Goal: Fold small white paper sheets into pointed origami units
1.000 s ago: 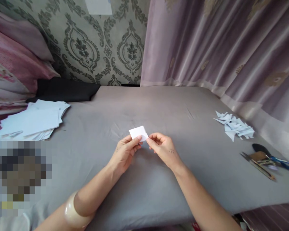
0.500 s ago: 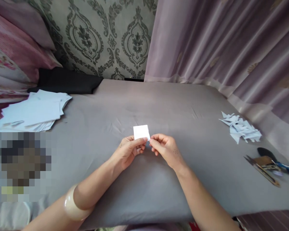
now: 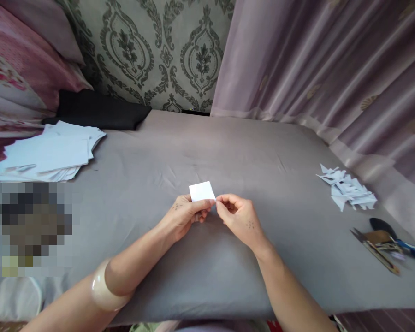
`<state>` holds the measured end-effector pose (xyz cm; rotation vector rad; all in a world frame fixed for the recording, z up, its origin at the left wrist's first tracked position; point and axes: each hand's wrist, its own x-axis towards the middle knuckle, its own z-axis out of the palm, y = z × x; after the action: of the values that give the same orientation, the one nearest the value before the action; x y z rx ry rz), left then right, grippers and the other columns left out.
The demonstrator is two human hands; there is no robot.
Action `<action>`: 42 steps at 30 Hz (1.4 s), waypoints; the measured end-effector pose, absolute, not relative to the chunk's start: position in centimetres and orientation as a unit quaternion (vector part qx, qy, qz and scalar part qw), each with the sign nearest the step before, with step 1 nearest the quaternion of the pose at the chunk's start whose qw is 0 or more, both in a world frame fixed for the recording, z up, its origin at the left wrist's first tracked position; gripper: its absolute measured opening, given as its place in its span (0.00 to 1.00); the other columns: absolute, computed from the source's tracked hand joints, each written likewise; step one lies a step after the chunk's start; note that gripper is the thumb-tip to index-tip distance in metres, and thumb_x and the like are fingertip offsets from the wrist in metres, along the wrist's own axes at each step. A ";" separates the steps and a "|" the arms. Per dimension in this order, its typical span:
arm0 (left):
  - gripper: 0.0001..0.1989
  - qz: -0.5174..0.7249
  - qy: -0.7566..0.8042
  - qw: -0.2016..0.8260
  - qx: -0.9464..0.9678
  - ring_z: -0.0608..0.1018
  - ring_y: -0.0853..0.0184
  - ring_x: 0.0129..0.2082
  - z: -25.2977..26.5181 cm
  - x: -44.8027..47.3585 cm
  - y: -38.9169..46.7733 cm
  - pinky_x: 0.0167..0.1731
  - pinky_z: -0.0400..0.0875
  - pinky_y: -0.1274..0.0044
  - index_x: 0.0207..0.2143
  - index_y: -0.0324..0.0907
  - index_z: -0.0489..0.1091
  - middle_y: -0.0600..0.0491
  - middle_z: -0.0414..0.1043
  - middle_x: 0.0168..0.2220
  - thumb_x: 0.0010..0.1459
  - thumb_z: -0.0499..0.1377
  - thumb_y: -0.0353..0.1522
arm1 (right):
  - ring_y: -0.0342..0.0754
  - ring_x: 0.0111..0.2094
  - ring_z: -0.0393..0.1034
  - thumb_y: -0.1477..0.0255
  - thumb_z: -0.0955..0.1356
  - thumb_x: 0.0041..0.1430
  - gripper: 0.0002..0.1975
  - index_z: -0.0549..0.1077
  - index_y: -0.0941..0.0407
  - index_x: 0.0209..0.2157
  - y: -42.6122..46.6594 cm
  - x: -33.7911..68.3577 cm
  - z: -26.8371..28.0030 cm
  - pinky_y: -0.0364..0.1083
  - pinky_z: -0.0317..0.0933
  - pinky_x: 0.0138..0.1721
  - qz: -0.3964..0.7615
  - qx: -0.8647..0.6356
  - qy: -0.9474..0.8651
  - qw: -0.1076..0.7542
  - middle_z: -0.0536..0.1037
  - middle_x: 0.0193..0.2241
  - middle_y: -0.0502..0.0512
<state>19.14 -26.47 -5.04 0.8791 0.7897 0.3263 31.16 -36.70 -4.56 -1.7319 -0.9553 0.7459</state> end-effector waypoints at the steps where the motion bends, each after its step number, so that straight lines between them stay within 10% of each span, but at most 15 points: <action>1: 0.10 0.151 0.367 0.820 0.413 0.67 0.75 0.19 -5.1 19.1 -26.5 0.18 0.58 0.81 0.22 0.35 0.72 0.56 0.67 0.19 0.41 0.70 0.31 | 0.43 0.24 0.67 0.68 0.66 0.55 0.07 0.75 0.55 0.32 -36.7 31.2 -4.6 0.42 0.63 0.28 0.318 -0.713 -0.391 0.488 0.74 0.23 0.49; 42: 0.11 0.070 0.306 0.842 0.438 0.64 0.77 0.18 -5.1 18.8 -25.9 0.19 0.55 0.81 0.23 0.35 0.71 0.57 0.65 0.18 0.42 0.69 0.31 | 0.42 0.28 0.67 0.74 0.64 0.57 0.07 0.74 0.55 0.32 -37.3 31.8 -3.7 0.41 0.61 0.29 0.241 -0.684 -0.513 0.459 0.75 0.27 0.50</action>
<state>18.80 -25.87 -5.07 0.9262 0.6464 0.1476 31.81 -37.34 -3.70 -1.6854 -1.2640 0.5931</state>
